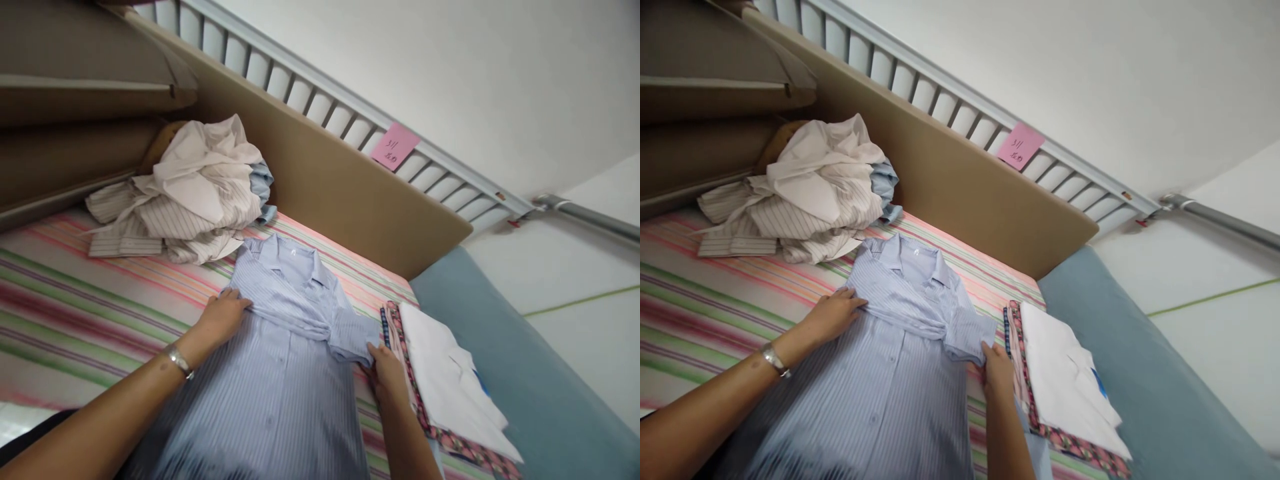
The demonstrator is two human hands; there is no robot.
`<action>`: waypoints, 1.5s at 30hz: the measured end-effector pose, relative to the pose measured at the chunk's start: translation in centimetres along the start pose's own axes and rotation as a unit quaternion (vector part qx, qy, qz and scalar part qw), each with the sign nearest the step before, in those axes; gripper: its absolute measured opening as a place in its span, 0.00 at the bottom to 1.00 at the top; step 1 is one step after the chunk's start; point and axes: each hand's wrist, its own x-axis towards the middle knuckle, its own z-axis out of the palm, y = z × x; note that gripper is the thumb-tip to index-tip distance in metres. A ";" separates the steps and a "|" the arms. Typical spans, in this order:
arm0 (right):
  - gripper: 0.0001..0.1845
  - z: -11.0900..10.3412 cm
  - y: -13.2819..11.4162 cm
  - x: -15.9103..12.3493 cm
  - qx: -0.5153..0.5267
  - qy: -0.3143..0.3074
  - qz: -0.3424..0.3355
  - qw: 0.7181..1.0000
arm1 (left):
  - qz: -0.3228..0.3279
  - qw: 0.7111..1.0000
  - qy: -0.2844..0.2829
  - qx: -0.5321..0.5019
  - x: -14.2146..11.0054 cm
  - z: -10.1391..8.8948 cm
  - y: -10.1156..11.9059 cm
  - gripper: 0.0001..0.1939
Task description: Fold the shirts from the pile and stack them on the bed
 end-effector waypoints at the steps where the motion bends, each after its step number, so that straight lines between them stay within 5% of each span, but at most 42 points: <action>1: 0.17 0.2 -1.0 -0.2 -0.012 0.010 -0.008 1.000 | 0.002 1.000 0.000 -0.006 0.0 0.0 0.0 0.18; 5: 0.25 1.9 -5.4 -2.1 -0.068 0.045 -0.045 0.996 | 0.003 1.000 -0.001 -0.024 -0.1 -0.1 0.1 0.17; 7: 0.25 3.0 -6.7 -3.2 -0.014 0.033 -0.026 0.999 | 0.003 1.000 -0.001 -0.029 -0.2 -0.2 0.1 0.17; 13: 0.18 4.0 -6.9 -5.5 0.244 -0.054 0.088 0.964 | 0.011 0.996 0.057 -0.064 0.0 -0.7 0.3 0.16; 16: 0.16 4.5 -7.0 -6.9 0.290 -0.088 0.105 0.947 | 0.036 0.977 0.079 -0.193 0.0 -0.7 1.6 0.16; 19: 0.15 6.5 -7.5 -8.5 0.281 -0.123 0.095 0.947 | 0.053 0.899 0.001 -0.435 -0.7 0.1 3.8 0.17; 23: 0.15 10.1 -8.4 -10.8 0.234 -0.188 0.057 0.952 | -0.021 0.703 -0.161 -0.692 -2.5 1.0 6.3 0.24; 26: 0.15 11.7 -8.4 -11.6 0.215 -0.243 0.034 0.945 | -0.034 0.603 -0.196 -0.773 -3.0 0.8 6.5 0.23; 36: 0.23 12.8 -5.1 -9.9 0.159 -0.269 0.073 0.947 | -0.072 0.474 -0.130 -0.868 -1.6 -0.4 4.8 0.13; 41: 0.26 13.9 -6.3 -10.4 0.195 -0.327 0.141 0.914 | -0.065 0.451 -0.141 -0.879 -1.5 -0.7 4.9 0.12; 45: 0.25 14.1 -6.6 -10.0 0.160 -0.392 0.098 0.900 | -0.060 0.452 -0.154 -0.877 -1.7 -0.9 5.0 0.11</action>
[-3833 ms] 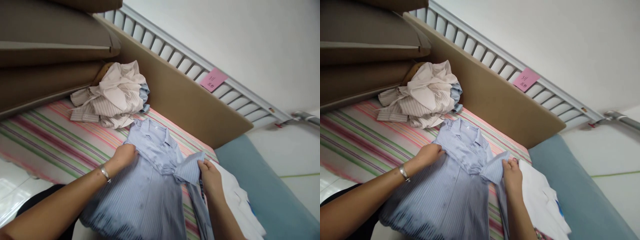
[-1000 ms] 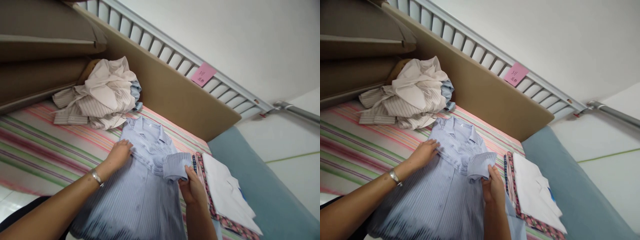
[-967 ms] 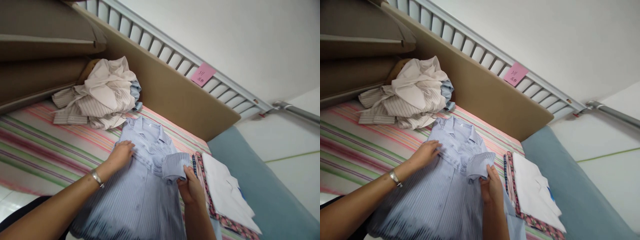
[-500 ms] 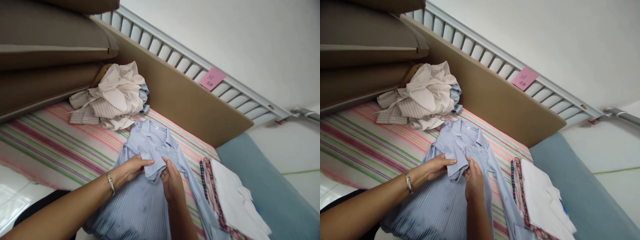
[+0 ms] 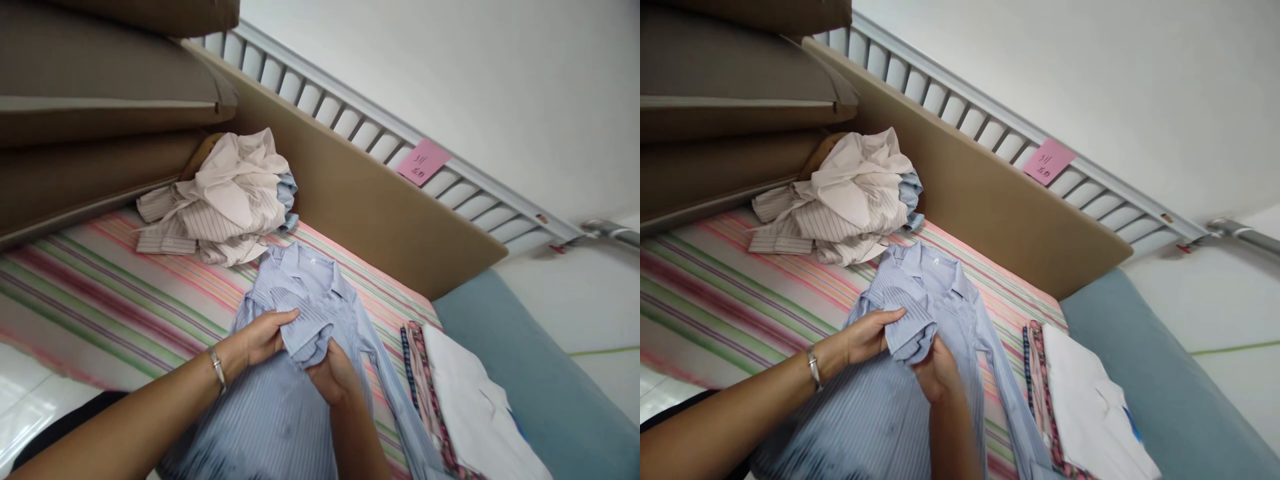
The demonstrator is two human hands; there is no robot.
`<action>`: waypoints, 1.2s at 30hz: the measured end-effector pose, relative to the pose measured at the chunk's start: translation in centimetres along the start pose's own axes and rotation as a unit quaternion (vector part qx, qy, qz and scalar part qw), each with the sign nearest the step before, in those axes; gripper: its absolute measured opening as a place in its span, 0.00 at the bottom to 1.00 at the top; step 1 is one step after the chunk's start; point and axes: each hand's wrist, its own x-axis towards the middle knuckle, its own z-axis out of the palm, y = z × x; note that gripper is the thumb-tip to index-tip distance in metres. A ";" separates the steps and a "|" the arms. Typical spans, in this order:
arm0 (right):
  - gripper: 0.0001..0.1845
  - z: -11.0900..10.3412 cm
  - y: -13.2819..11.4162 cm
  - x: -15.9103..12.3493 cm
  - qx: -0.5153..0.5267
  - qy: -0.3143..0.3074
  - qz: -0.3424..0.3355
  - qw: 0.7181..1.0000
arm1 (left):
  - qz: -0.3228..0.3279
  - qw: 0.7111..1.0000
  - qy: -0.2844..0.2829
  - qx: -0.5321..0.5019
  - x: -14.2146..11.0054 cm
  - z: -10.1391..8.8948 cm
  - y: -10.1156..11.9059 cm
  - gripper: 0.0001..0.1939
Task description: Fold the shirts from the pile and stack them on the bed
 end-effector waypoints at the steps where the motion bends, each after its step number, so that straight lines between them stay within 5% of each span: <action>1: 0.25 -0.2 0.0 0.0 -0.010 -0.004 -0.008 1.000 | 0.000 1.000 0.000 0.003 0.0 0.0 0.0 0.11; 8: 0.28 -1.4 -0.8 -2.9 -0.105 0.218 -0.127 0.962 | -0.002 1.000 0.012 0.021 0.1 0.1 0.1 0.10; 12: 0.29 -0.3 -0.7 -3.7 -0.215 0.218 -0.172 0.936 | 0.005 0.999 0.004 0.034 0.2 0.0 -0.5 0.11; 16: 0.26 0.3 0.1 -3.0 -0.340 0.264 -0.196 0.881 | 0.015 0.998 -0.001 0.065 0.1 -0.2 -1.0 0.14; 22: 0.22 -2.0 -0.6 -3.1 -0.415 0.305 -0.189 0.836 | -0.004 0.991 -0.056 0.119 -0.7 0.3 -0.7 0.18; 25: 0.21 -4.3 -1.8 -3.4 -0.369 0.362 -0.194 0.834 | -0.042 0.983 -0.072 0.163 -0.7 0.3 -0.4 0.19; 28: 0.23 -7.2 -2.3 -3.5 -0.240 0.385 -0.175 0.874 | -0.061 0.972 -0.004 0.227 0.0 -0.4 -0.2 0.19; 32: 0.26 -11.6 -1.6 -3.0 -0.061 0.364 -0.131 0.920 | 0.009 0.919 0.086 0.385 1.3 -1.7 -0.3 0.10; 34: 0.24 -13.5 -1.3 -2.8 -0.003 0.352 -0.105 0.930 | 0.101 0.852 0.095 0.504 1.6 -2.2 -0.3 0.08; 36: 0.21 -15.2 -1.3 -2.6 0.030 0.341 -0.083 0.936 | 0.181 0.754 0.097 0.624 1.4 -2.5 -0.2 0.08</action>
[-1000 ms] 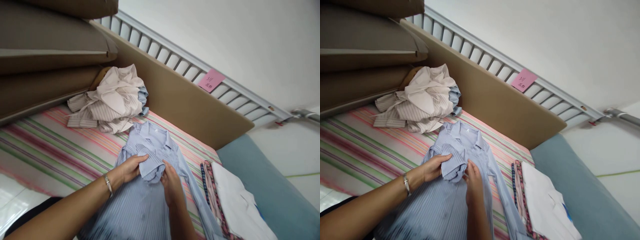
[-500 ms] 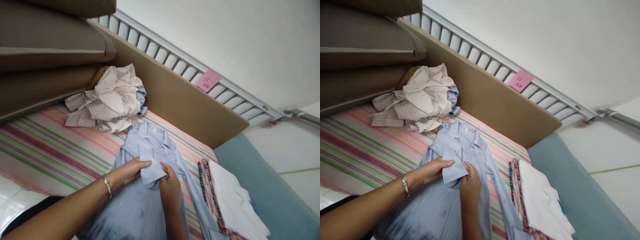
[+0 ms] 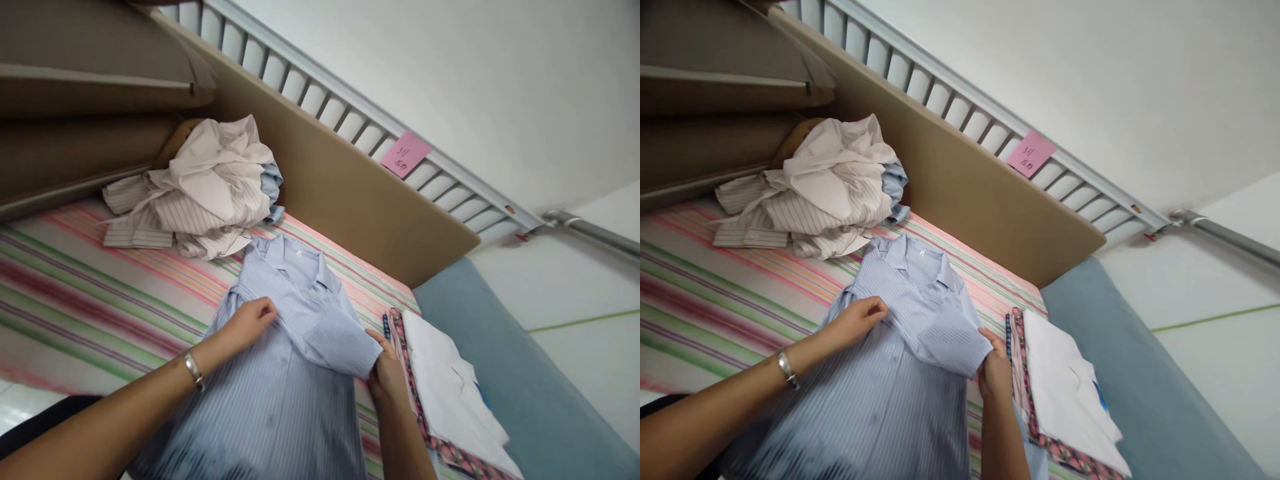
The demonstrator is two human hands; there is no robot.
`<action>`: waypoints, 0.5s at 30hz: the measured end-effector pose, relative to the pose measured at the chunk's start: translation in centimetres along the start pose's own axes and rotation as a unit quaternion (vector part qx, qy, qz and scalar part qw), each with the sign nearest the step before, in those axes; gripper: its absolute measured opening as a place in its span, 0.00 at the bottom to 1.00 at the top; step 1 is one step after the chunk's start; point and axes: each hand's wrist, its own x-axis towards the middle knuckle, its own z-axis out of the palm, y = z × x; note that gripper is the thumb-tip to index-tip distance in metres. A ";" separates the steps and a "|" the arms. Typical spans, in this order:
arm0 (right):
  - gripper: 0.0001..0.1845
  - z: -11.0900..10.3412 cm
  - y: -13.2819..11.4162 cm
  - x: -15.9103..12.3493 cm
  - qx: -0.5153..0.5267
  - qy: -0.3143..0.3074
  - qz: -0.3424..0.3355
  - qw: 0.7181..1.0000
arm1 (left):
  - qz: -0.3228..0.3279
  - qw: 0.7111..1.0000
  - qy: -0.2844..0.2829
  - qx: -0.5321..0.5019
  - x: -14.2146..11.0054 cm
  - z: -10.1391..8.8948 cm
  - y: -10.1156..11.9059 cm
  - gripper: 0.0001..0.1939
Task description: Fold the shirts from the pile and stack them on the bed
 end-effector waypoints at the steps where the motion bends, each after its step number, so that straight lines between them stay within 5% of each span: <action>1: 0.19 -0.6 -0.1 0.6 0.005 -0.007 0.010 1.000 | 0.031 0.997 0.012 0.071 -0.1 -0.2 -0.1 0.08; 7: 0.14 -4.3 0.4 3.6 -0.005 -0.074 0.053 0.996 | 0.041 0.935 -0.010 0.351 -0.2 -0.8 -0.7 0.13; 11: 0.19 -5.9 1.8 4.4 -0.005 -0.093 0.095 0.991 | 0.013 0.908 -0.029 0.418 0.1 -1.1 -1.2 0.14; 15: 0.20 -5.6 2.2 3.9 0.037 -0.042 0.118 0.991 | 0.000 0.899 -0.020 0.438 -0.1 -1.4 -0.9 0.14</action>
